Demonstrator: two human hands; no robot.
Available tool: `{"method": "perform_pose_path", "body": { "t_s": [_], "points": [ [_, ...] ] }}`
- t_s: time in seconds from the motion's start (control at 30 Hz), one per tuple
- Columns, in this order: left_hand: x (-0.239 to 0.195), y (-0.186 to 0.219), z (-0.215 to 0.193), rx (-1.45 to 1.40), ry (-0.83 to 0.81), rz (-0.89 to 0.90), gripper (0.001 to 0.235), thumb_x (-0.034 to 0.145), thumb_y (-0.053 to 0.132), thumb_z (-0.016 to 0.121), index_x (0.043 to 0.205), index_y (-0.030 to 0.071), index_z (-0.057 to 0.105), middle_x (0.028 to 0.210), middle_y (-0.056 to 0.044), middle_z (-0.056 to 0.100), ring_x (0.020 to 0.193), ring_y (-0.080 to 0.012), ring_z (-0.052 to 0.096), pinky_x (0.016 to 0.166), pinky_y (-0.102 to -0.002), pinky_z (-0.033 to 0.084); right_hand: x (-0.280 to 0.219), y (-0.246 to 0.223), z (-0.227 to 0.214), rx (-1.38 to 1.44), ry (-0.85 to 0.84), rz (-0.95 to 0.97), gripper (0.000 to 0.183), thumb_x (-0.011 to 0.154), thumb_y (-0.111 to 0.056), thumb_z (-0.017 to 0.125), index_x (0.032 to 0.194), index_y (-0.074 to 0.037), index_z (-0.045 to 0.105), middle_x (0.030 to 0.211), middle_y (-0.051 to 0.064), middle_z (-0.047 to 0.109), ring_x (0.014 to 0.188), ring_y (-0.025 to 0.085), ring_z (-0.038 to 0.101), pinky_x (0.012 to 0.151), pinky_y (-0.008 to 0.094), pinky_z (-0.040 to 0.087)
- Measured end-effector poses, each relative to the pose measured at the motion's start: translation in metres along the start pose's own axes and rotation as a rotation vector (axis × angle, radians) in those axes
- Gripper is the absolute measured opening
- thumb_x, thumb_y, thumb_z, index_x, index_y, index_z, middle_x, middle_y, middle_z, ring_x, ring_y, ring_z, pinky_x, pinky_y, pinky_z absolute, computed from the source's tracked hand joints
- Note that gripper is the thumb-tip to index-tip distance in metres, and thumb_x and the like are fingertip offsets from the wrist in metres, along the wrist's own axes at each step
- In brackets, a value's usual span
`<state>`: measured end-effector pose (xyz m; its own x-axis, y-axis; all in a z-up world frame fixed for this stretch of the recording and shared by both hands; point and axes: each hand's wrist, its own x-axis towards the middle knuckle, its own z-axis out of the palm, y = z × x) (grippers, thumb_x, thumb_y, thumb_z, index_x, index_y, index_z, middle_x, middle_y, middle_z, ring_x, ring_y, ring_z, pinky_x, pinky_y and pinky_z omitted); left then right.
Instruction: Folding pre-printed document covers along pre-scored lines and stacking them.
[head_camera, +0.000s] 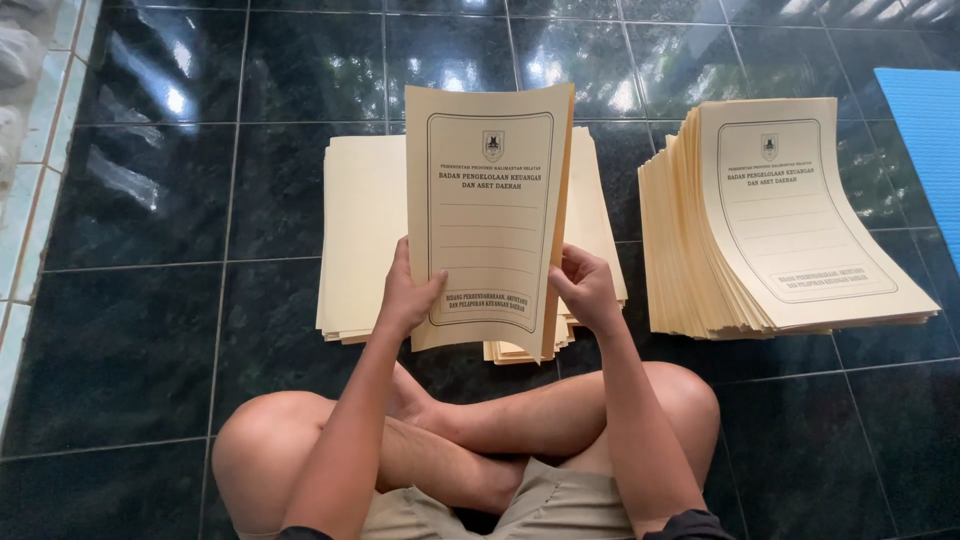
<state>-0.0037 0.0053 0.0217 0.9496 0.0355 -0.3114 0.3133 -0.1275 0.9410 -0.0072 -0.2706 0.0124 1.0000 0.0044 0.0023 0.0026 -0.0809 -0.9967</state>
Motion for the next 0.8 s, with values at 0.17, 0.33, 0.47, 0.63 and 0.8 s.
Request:
{"method": "perform_pose_path", "body": {
  "t_s": [0.17,0.33,0.47,0.63,0.8],
  "points": [
    [0.002,-0.005,0.006,0.299,0.079,0.066,0.088,0.088,0.029,0.072,0.158,0.007,0.024,0.156,-0.028,0.037,0.146,-0.0484,0.031,0.120,-0.069,0.026,-0.002,0.000,0.004,-0.004,0.062,-0.053,0.029,0.095,-0.001,0.059,0.120,-0.001,0.074,0.081,0.014,0.074,0.069,0.015,0.062,0.063,0.033,0.061],
    [-0.036,0.021,0.032,0.518,0.085,0.309,0.100,0.095,0.058,0.063,0.163,0.002,0.016,0.160,-0.042,0.017,0.149,-0.0588,0.016,0.114,-0.077,0.015,-0.024,-0.040,0.037,-0.068,0.163,-0.179,0.019,0.100,-0.005,0.060,0.107,0.000,0.077,0.064,0.010,0.066,0.060,0.012,0.055,0.057,0.030,0.053],
    [-0.078,0.050,0.048,0.157,-0.171,0.386,0.095,0.091,0.040,0.067,0.161,0.003,0.014,0.146,-0.042,0.042,0.125,-0.0579,0.055,0.100,-0.067,0.049,-0.042,-0.057,0.065,-0.178,0.195,-0.310,0.014,0.097,0.000,0.065,0.101,-0.002,0.078,0.053,0.003,0.059,0.059,0.005,0.049,0.054,0.023,0.048],
    [-0.080,0.050,0.041,0.184,-0.021,0.479,0.082,0.087,0.003,0.066,0.158,0.008,0.025,0.137,-0.034,0.056,0.106,-0.0477,0.070,0.081,-0.052,0.063,-0.038,-0.054,0.068,-0.177,0.204,-0.324,0.014,0.098,-0.001,0.065,0.100,-0.003,0.079,0.056,0.003,0.064,0.063,0.003,0.046,0.056,0.025,0.050],
    [-0.065,0.039,0.018,0.291,0.133,0.647,0.059,0.085,-0.008,0.051,0.135,0.020,0.065,0.112,-0.012,0.076,0.102,-0.0358,0.074,0.086,-0.043,0.061,-0.029,-0.038,0.055,-0.102,0.172,-0.248,0.015,0.099,0.001,0.062,0.108,-0.001,0.075,0.071,0.008,0.072,0.069,0.010,0.062,0.066,0.031,0.057]
  ]
}}
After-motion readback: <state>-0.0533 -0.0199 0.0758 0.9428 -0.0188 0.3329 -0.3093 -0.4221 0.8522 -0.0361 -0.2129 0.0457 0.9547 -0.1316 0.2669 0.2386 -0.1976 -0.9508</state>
